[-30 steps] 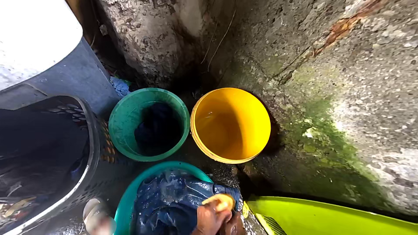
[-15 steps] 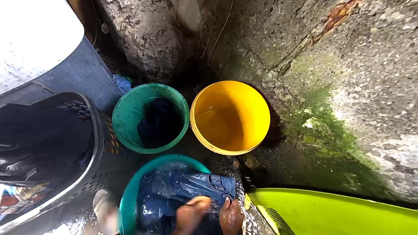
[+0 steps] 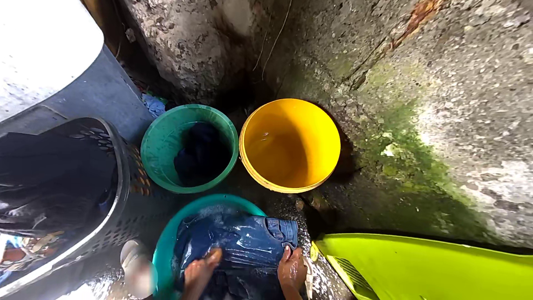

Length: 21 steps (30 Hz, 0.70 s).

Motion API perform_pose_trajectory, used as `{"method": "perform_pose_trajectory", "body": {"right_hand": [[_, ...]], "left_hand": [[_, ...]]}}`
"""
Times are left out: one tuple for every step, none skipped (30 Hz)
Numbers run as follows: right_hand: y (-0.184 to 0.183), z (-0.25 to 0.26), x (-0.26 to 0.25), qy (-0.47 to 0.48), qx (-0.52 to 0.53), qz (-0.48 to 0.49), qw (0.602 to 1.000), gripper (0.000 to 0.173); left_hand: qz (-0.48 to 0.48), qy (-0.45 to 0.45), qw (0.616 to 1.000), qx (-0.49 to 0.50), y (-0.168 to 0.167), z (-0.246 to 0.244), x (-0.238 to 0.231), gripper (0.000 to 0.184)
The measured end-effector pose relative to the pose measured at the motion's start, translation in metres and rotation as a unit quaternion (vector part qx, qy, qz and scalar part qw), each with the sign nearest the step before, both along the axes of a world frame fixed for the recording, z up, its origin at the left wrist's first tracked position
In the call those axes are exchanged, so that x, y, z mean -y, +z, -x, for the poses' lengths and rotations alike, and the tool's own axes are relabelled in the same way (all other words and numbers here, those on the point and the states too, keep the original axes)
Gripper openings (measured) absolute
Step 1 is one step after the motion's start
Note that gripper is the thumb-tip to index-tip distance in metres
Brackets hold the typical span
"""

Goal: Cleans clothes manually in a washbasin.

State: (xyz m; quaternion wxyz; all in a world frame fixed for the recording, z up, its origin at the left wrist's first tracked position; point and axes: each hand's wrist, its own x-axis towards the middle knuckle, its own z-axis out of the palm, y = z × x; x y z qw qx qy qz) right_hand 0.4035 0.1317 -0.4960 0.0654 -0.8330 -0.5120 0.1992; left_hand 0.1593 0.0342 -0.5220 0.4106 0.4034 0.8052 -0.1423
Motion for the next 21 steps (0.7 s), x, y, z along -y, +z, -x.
{"method": "perform_pose_trajectory", "body": {"right_hand": [[-0.001,0.001,0.001,0.000,0.000,0.001,1.000,0.044],[-0.002,0.001,0.001,0.002,0.001,-0.003,1.000,0.044],[-0.002,0.000,0.002,0.005,0.003,-0.007,1.000,0.044],[-0.002,0.000,0.002,0.007,0.005,-0.014,1.000,0.044],[-0.002,0.000,0.003,0.006,0.005,-0.013,1.000,0.044],[-0.001,0.000,0.005,0.007,0.002,-0.007,1.000,0.045],[0.001,0.001,0.006,0.008,-0.002,0.002,1.000,0.045],[0.002,0.001,0.004,0.008,-0.008,0.007,1.000,0.046],[0.001,0.000,0.003,0.008,-0.010,0.008,1.000,0.047],[0.000,0.000,0.005,0.009,-0.011,0.000,1.000,0.048],[-0.001,-0.001,0.005,0.011,-0.010,-0.009,1.000,0.048],[-0.003,-0.001,0.005,0.015,-0.006,-0.020,1.000,0.047],[-0.004,0.000,0.006,0.017,-0.001,-0.022,1.000,0.047],[-0.003,0.001,0.007,0.017,0.002,-0.019,1.000,0.046],[-0.002,0.001,0.006,0.018,0.007,-0.018,1.000,0.047],[-0.001,0.000,0.005,0.021,0.011,-0.020,1.000,0.046],[-0.002,0.001,0.005,0.023,0.012,-0.026,0.999,0.046],[-0.004,0.001,0.005,0.026,0.013,-0.034,0.999,0.046],[-0.006,0.001,0.007,0.028,0.013,-0.038,0.999,0.046],[-0.007,0.000,0.008,0.031,0.013,-0.042,0.999,0.046],[-0.007,-0.001,0.008,0.032,0.012,-0.047,0.998,0.046]], "left_hand": [[0.029,0.018,0.999,-0.015,0.000,0.017,0.002,0.060],[0.034,0.034,0.999,-0.017,0.009,0.017,-0.003,0.060],[0.011,0.043,0.999,0.000,0.026,0.001,-0.015,0.059],[-0.036,0.039,0.998,0.031,0.045,-0.027,-0.029,0.058],[-0.113,0.028,0.991,0.067,0.059,-0.060,-0.040,0.056],[-0.210,0.013,0.972,0.102,0.061,-0.093,-0.047,0.053],[-0.280,-0.006,0.950,0.137,0.056,-0.116,-0.055,0.052],[-0.305,-0.031,0.939,0.154,0.044,-0.122,-0.063,0.053],[-0.291,-0.064,0.944,0.142,0.026,-0.110,-0.066,0.055],[-0.245,-0.093,0.958,0.117,0.009,-0.079,-0.065,0.054],[-0.175,-0.106,0.975,0.092,-0.003,-0.040,-0.064,0.054],[-0.114,-0.092,0.987,0.066,-0.009,-0.004,-0.064,0.053],[-0.074,-0.055,0.995,0.034,-0.009,0.021,-0.063,0.055],[-0.053,0.000,0.999,-0.001,-0.006,0.031,-0.064,0.057],[-0.055,0.060,0.996,-0.022,0.001,0.029,-0.069,0.060],[-0.086,0.103,0.991,-0.019,0.012,0.014,-0.075,0.060],[-0.142,0.122,0.982,0.012,0.029,-0.011,-0.082,0.059],[-0.231,0.119,0.964,0.052,0.043,-0.043,-0.088,0.055],[-0.338,0.093,0.932,0.096,0.046,-0.076,-0.091,0.050],[-0.433,0.042,0.891,0.129,0.040,-0.101,-0.094,0.047],[-0.485,-0.021,0.864,0.136,0.025,-0.110,-0.097,0.046]]}}
